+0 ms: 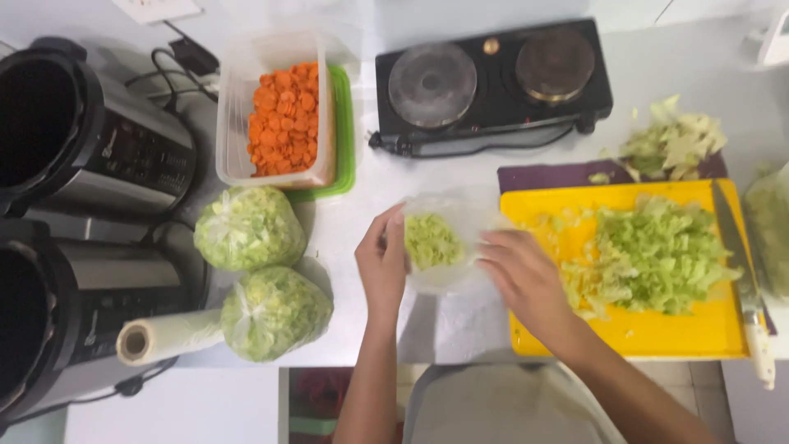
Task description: Chopping lettuce on a cutting board and placing the pieces into plastic bags.
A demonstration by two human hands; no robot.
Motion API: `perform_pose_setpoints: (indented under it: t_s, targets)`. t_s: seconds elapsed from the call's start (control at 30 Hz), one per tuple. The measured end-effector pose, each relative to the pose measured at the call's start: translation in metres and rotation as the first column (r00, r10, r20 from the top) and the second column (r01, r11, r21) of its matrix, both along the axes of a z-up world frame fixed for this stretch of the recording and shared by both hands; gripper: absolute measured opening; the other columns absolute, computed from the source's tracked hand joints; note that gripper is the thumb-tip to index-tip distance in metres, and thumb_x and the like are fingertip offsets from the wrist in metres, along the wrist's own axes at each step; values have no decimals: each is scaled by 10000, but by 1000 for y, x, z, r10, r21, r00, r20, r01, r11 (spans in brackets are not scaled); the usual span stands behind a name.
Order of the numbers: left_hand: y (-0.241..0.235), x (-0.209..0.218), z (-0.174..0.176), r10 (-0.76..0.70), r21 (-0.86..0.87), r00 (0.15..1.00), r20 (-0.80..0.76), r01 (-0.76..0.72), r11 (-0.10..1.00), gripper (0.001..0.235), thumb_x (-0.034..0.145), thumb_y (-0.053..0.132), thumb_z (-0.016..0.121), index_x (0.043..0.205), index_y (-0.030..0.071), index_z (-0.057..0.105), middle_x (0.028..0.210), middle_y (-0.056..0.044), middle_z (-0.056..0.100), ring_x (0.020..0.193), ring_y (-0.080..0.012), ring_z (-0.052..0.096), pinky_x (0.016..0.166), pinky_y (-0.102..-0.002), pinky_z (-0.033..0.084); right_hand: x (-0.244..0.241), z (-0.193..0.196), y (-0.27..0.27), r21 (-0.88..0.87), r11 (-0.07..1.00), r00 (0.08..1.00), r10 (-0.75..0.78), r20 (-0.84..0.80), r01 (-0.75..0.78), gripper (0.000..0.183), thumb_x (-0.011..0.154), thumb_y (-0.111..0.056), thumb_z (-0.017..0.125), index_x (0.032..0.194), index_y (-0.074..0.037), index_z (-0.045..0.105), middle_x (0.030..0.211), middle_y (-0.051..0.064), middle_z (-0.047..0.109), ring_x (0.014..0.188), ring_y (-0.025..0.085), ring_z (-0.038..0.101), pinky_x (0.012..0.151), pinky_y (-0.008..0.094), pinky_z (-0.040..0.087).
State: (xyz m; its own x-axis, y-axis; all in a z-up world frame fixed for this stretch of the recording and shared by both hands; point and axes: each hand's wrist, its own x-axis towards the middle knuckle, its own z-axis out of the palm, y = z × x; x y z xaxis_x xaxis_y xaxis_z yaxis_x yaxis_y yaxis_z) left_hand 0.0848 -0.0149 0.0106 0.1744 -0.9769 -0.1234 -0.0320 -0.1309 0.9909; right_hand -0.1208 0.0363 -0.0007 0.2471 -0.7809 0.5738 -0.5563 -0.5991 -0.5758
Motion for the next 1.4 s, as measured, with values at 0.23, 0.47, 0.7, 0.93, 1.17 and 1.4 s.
perform_pose_setpoints:
  t_s: [0.23, 0.47, 0.7, 0.93, 1.17, 1.4]
  targets:
    - [5, 10, 4, 51, 60, 999, 3, -51, 997, 336, 1024, 307, 604, 1210, 68, 748, 657, 31, 551, 488, -39, 447, 443, -227, 364, -40, -149, 18, 300, 909, 954, -248, -170, 289, 172, 900, -71, 667, 1068, -39, 687, 1167, 132, 676, 1107, 343, 633, 935, 437, 527]
    - [5, 5, 0, 23, 54, 999, 25, -24, 998, 335, 1021, 297, 605, 1217, 69, 752, 628, 28, 519, 479, -36, 432, 436, -226, 366, -15, -226, 13, 410, 902, 927, 27, -373, 139, 268, 950, -108, 564, 1177, 8, 646, 1207, 256, 628, 1153, 396, 585, 979, 474, 468]
    - [8, 1, -6, 8, 38, 1000, 12, -9, 999, 330, 1028, 287, 603, 1199, 46, 750, 643, 33, 542, 489, -30, 437, 445, -216, 371, -66, -138, -22, 330, 863, 878, -228, -421, 382, 106, 884, -59, 638, 989, -59, 654, 1122, 143, 657, 1139, 360, 597, 1022, 440, 483]
    - [8, -4, -11, -11, 26, 1000, 7, 11, 1000, 337, 1025, 295, 618, 1197, 34, 744, 664, 31, 551, 501, -28, 441, 450, -217, 376, -50, -124, -10, 181, 953, 960, -207, -188, 241, 338, 770, -61, 720, 1091, 11, 642, 1241, 190, 633, 1243, 415, 539, 1056, 512, 429]
    - [10, -8, -13, -39, 40, 999, 7, 39, 998, 327, 1019, 300, 615, 1182, 47, 744, 658, 36, 559, 498, -25, 447, 446, -214, 373, -77, -126, 40, 124, 984, 873, -49, -485, 124, 400, 694, -6, 630, 1092, 23, 655, 1208, 142, 661, 1200, 350, 576, 1005, 462, 482]
    - [13, -30, 0, -105, 59, 994, 21, 103, 993, 301, 1013, 268, 626, 1166, 42, 751, 637, 41, 570, 492, -26, 448, 443, -220, 363, -96, -109, 27, 284, 899, 935, -275, -223, 332, 227, 822, 26, 687, 1047, -3, 701, 1129, 123, 715, 1089, 303, 678, 896, 348, 573]
